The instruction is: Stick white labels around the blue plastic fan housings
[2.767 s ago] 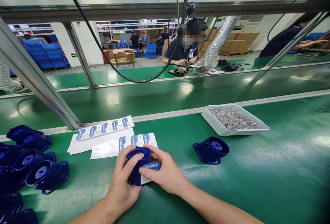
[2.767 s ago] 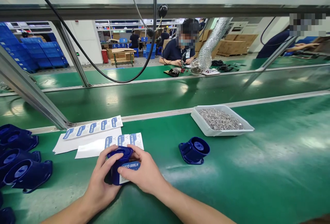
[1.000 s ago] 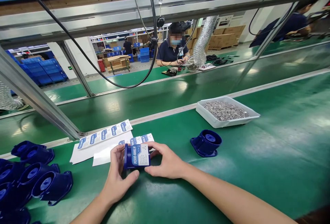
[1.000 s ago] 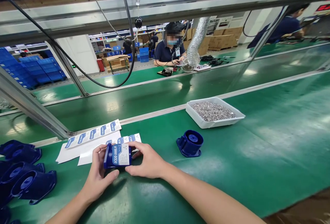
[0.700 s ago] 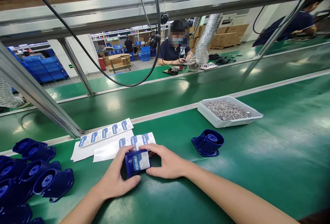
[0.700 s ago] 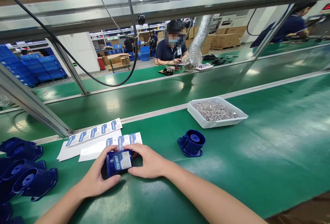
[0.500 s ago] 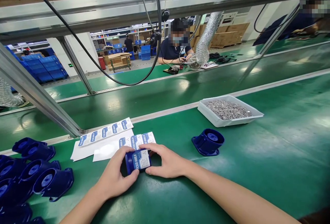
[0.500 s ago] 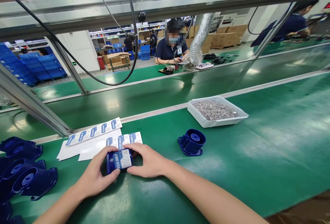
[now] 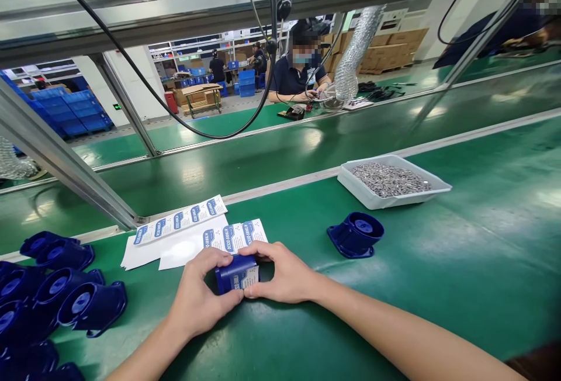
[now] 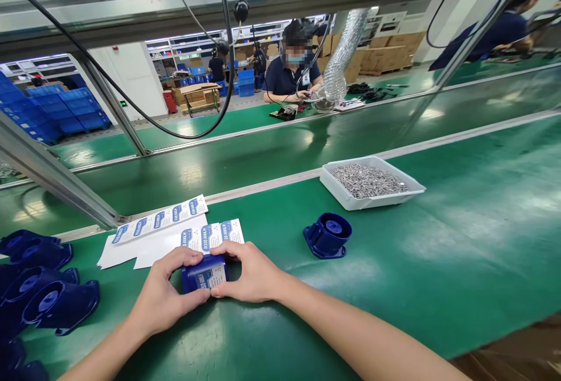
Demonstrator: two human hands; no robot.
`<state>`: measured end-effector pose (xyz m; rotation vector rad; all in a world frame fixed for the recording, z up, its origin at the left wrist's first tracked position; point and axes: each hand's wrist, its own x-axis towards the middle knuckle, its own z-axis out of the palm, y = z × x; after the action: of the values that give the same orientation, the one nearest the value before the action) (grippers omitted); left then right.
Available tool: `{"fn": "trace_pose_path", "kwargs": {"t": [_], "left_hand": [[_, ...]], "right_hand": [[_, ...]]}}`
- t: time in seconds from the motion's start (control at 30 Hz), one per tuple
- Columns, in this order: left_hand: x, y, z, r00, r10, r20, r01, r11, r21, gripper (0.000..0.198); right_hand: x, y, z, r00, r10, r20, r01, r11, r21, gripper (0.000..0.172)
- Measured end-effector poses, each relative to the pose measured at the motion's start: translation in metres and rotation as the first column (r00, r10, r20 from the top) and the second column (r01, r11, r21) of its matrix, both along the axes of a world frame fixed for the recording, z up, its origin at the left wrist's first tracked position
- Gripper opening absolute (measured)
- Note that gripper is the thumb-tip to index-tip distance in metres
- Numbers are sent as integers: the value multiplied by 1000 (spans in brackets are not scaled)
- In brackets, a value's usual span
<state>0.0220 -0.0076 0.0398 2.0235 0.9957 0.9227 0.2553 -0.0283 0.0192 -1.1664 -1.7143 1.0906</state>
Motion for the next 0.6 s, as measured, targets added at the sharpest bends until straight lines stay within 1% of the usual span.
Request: {"fn": "trace_pose_path", "kwargs": {"t": [0.2, 0.33, 0.6], "left_hand": [[0, 1, 2, 999, 0, 40, 2, 998, -57, 31], [0, 3, 2, 998, 0, 58, 6, 995, -96, 32], [1, 2, 1, 997, 9, 77, 0, 992, -126, 32]], "right_hand": [[0, 2, -3, 1000, 0, -17, 0, 1000, 19, 66], [2, 3, -2, 999, 21, -50, -22, 999, -23, 69], [4, 8, 2, 993, 20, -114, -30, 995, -92, 74]]}}
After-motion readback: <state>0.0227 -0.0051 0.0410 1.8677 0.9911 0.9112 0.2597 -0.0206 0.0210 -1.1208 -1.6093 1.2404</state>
